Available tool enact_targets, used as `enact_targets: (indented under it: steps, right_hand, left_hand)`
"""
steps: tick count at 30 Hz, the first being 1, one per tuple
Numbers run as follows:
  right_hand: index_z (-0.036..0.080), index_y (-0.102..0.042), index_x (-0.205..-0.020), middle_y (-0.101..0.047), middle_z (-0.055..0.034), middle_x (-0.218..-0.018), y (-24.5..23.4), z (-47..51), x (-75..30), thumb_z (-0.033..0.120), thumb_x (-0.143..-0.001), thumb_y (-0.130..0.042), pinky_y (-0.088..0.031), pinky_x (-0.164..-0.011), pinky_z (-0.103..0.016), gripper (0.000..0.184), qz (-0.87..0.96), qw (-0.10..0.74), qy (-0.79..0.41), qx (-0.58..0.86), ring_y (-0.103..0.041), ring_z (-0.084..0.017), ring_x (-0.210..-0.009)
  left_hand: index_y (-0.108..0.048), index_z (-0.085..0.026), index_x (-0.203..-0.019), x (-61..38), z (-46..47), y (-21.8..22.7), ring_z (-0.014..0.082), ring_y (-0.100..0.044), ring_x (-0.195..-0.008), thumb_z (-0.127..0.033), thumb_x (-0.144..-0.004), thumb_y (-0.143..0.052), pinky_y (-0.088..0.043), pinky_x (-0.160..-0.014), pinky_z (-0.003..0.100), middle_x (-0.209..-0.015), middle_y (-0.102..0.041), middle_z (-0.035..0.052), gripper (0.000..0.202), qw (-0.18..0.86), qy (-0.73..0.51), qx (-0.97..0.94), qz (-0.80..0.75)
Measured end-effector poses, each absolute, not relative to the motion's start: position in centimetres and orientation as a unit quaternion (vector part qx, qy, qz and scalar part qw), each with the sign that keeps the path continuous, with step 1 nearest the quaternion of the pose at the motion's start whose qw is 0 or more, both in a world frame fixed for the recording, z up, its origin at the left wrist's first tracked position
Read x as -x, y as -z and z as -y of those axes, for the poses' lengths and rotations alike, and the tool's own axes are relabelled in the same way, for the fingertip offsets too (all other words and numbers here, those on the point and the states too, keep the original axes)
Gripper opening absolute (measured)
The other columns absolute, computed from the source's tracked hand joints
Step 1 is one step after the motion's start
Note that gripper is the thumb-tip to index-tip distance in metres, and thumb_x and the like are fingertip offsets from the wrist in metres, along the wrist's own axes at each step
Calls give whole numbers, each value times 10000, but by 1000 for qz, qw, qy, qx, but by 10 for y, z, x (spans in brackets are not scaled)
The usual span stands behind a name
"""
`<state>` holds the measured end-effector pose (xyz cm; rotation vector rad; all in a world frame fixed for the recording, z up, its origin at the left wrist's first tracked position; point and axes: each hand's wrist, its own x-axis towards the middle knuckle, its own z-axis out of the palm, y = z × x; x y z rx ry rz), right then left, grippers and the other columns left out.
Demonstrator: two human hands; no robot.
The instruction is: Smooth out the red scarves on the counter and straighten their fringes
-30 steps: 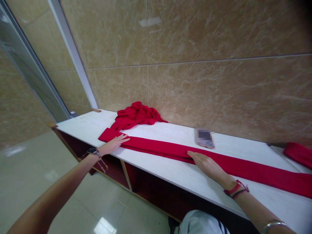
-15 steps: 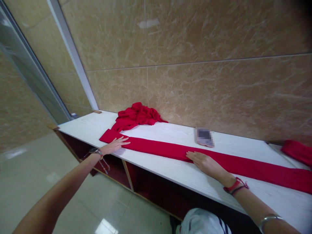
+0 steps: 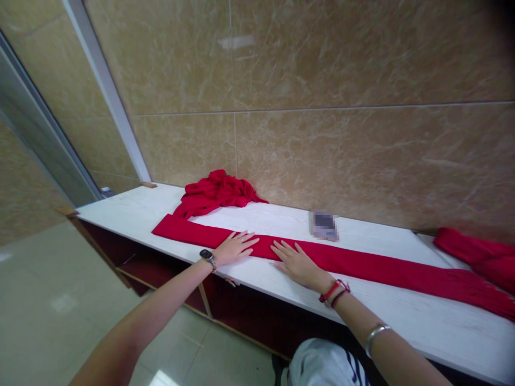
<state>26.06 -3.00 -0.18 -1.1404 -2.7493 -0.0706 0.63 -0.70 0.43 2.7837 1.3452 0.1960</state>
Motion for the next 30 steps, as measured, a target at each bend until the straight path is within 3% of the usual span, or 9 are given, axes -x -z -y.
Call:
enact_targets:
  steps: [6, 11, 16, 19, 23, 26, 30]
  right_hand:
    - [121, -287, -1375, -249, -130, -1436, 0, 32, -277, 438, -913, -261, -249, -1024, -526, 561, 908, 26, 0, 419, -221, -282, -1316]
    - [91, -327, -1350, -279, -171, -1421, -12, 25, -245, 376, -923, -250, -226, -1021, -546, 519, 883, 78, 7, 462, -221, -286, -1316]
    - [115, -321, -1350, -287, -168, -1420, -6, 17, -244, 398, -920, -243, -237, -988, -593, 520, 851, 82, -11, 518, -251, -300, -1301]
    - [168, -373, -1325, -277, -151, -1428, -1, 23, -290, 382, -917, -262, -253, -950, -639, 474, 837, 48, 4, 545, -245, -323, -1300]
    - [219, -518, -1210, -303, -128, -1419, 8, 39, -388, 222, -902, -271, -306, -847, -706, 395, 817, -15, 65, 573, -247, -375, -1287]
    - [214, -532, -1195, -309, -132, -1415, 18, 51, -472, 100, -866, -250, -328, -798, -724, 448, 795, -63, 126, 590, -243, -381, -1287]
    - [235, -543, -1177, -341, -122, -1400, 24, 64, -566, 54, -839, -263, -359, -793, -698, 475, 734, -115, 158, 650, -303, -372, -1261]
  left_hand:
    - [-304, -311, -1356, 4, 3, -5, 201, -205, -1328, -327, -922, -303, -163, -1056, 428, -1448, -263, -1, 435, 3, -26, -902, -431]
    - [-372, -276, -1321, -19, -1, -6, 197, -226, -1321, -309, -921, -268, -170, -1053, 452, -1421, -322, 9, 415, -20, -48, -882, -468]
    - [-308, -199, -1365, -39, -7, 8, 200, -236, -1318, -336, -918, -255, -228, -1043, 410, -1430, -300, 31, 470, -57, -65, -871, -483]
    - [-287, -223, -1376, -36, -11, 10, 197, -231, -1320, -338, -917, -246, -229, -1043, 404, -1440, -274, 11, 475, -58, -48, -879, -471]
    - [-268, -222, -1384, -33, -13, 6, 190, -224, -1324, -344, -914, -218, -232, -1043, 398, -1445, -261, 7, 488, -49, -31, -886, -460]
    - [-276, -212, -1381, -31, -14, 3, 183, -214, -1327, -326, -910, -201, -225, -1045, 396, -1448, -251, 13, 491, -43, -14, -888, -458]
    - [-247, -205, -1392, -25, -17, 1, 178, -190, -1335, -321, -905, -191, -207, -1052, 398, -1459, -216, 25, 503, -25, 16, -883, -469]
